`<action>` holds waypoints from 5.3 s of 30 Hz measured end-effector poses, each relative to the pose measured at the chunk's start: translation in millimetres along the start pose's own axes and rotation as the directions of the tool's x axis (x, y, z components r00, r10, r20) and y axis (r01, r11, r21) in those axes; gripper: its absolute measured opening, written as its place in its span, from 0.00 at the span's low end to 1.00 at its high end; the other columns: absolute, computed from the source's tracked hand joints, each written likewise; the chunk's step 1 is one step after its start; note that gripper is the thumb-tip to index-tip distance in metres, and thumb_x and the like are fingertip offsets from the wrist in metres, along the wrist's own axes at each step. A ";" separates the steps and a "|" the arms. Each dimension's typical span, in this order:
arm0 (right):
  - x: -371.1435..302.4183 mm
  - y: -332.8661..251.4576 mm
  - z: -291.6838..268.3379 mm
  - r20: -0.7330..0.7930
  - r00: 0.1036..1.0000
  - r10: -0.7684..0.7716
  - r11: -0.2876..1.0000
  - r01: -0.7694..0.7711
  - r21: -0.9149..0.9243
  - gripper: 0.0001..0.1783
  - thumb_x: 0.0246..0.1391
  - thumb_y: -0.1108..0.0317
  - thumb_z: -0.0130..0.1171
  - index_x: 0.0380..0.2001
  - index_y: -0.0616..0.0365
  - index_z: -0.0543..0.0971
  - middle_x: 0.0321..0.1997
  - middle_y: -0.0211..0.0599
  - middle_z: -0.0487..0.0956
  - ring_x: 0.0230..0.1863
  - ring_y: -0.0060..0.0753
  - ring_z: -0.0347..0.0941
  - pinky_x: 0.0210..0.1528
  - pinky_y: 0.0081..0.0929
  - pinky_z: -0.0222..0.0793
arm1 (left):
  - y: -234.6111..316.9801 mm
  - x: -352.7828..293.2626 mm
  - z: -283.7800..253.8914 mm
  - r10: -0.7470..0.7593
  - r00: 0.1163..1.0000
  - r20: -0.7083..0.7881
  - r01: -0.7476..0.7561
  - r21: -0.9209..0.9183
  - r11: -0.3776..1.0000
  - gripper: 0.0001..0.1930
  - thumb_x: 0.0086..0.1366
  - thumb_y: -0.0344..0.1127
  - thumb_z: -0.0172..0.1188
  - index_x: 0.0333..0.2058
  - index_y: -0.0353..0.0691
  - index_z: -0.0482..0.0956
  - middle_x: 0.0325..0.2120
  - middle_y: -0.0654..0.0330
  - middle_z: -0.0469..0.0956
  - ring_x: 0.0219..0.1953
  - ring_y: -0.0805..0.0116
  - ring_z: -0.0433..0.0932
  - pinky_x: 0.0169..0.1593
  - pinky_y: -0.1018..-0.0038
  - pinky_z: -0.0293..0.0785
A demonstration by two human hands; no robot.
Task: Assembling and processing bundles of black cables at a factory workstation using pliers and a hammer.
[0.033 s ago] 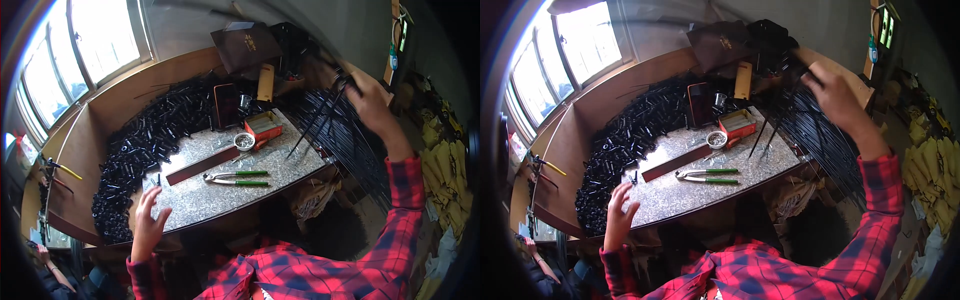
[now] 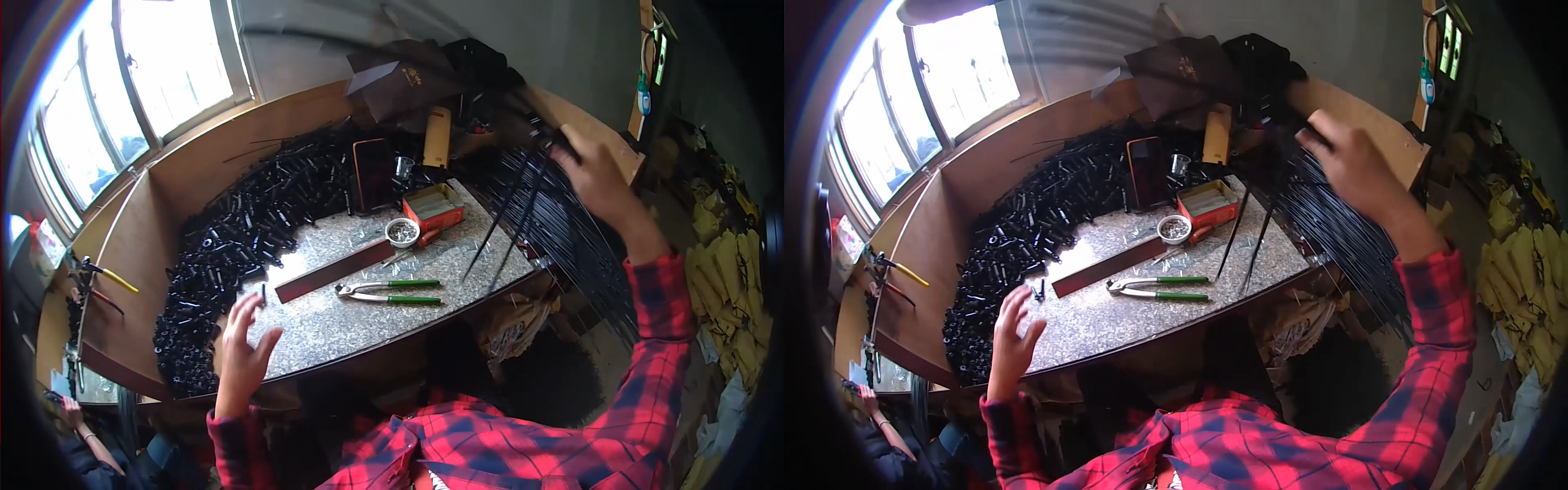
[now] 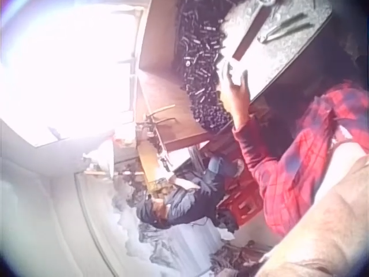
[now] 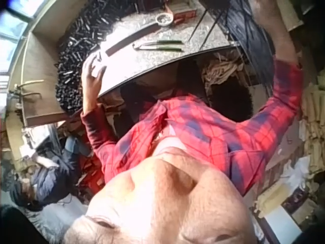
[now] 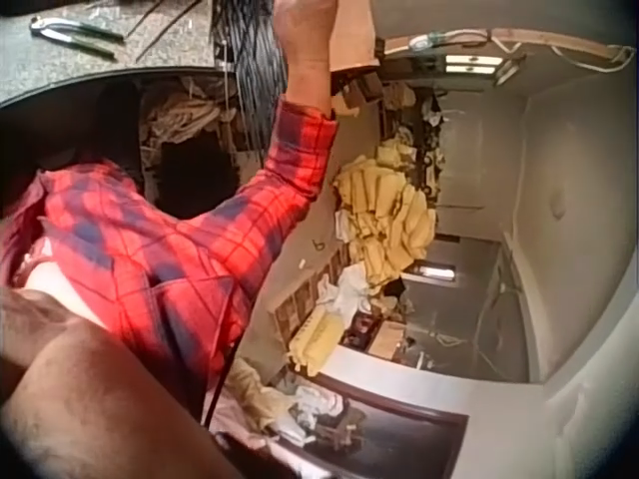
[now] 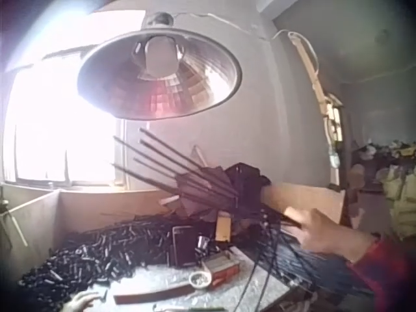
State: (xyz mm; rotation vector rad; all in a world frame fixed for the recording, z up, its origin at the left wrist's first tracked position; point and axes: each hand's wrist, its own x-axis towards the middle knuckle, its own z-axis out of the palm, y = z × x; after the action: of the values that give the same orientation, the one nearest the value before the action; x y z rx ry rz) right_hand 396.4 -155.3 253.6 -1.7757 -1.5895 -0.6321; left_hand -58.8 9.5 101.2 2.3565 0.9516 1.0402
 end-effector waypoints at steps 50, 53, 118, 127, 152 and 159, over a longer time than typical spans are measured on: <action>34.7 -203.7 170.2 0.612 0.644 -0.459 0.885 0.267 0.382 0.13 0.48 0.63 0.59 0.32 0.64 0.76 0.32 0.48 0.79 0.40 0.49 0.76 0.44 0.41 0.71 | 45.5 39.2 33.4 -0.044 0.982 -0.184 -0.002 -0.244 0.970 0.61 0.45 0.27 0.74 0.67 0.42 0.32 0.64 0.51 0.51 0.65 0.59 0.53 0.65 0.64 0.53; 33.4 -218.9 164.9 0.625 0.613 -0.484 0.869 0.252 0.426 0.15 0.44 0.68 0.60 0.35 0.64 0.74 0.33 0.49 0.79 0.42 0.49 0.76 0.45 0.41 0.71 | 47.8 41.2 34.0 -0.020 0.955 -0.294 -0.049 -0.225 0.973 0.62 0.46 0.37 0.75 0.66 0.36 0.30 0.61 0.46 0.54 0.62 0.60 0.59 0.63 0.65 0.57; 21.6 -228.6 174.6 0.138 0.825 -0.549 0.557 0.238 0.796 0.09 0.55 0.68 0.55 0.35 0.65 0.72 0.31 0.48 0.75 0.33 0.48 0.75 0.36 0.36 0.71 | 29.6 39.5 18.5 -0.067 0.942 -0.329 -0.197 -0.703 0.684 0.19 0.59 0.17 0.49 0.48 0.40 0.62 0.48 0.58 0.66 0.46 0.74 0.70 0.47 0.78 0.71; 15.7 -224.4 171.9 0.238 0.774 -0.586 0.525 0.140 0.839 0.21 0.57 0.55 0.57 0.43 0.61 0.67 0.35 0.42 0.74 0.38 0.35 0.74 0.42 0.31 0.70 | 27.2 40.5 10.7 -0.145 0.953 -0.264 -0.130 -0.795 0.592 0.24 0.62 0.20 0.51 0.56 0.39 0.57 0.39 0.57 0.75 0.41 0.74 0.75 0.45 0.78 0.71; -53.8 -143.8 228.4 0.527 0.712 -0.465 0.772 0.034 0.635 0.13 0.57 0.61 0.55 0.39 0.60 0.71 0.33 0.42 0.72 0.34 0.40 0.72 0.40 0.36 0.70 | 7.3 38.1 5.2 -0.142 0.945 -0.296 -0.102 -0.675 0.730 0.16 0.59 0.19 0.54 0.47 0.32 0.73 0.34 0.59 0.79 0.38 0.74 0.77 0.48 0.78 0.72; -103.8 -82.7 253.3 0.628 0.662 -0.409 0.911 0.340 0.236 0.12 0.47 0.73 0.53 0.38 0.62 0.70 0.45 0.48 0.67 0.47 0.47 0.69 0.50 0.38 0.68 | 12.9 43.9 8.6 -0.136 0.961 -0.240 -0.075 -0.702 0.708 0.14 0.61 0.19 0.51 0.46 0.30 0.74 0.36 0.54 0.80 0.44 0.66 0.78 0.51 0.72 0.72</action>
State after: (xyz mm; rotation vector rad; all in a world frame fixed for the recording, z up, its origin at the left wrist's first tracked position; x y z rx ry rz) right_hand 281.0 -32.4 22.6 -1.6955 -2.4787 -0.0506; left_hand -25.1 31.5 124.7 1.5681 0.5169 1.4325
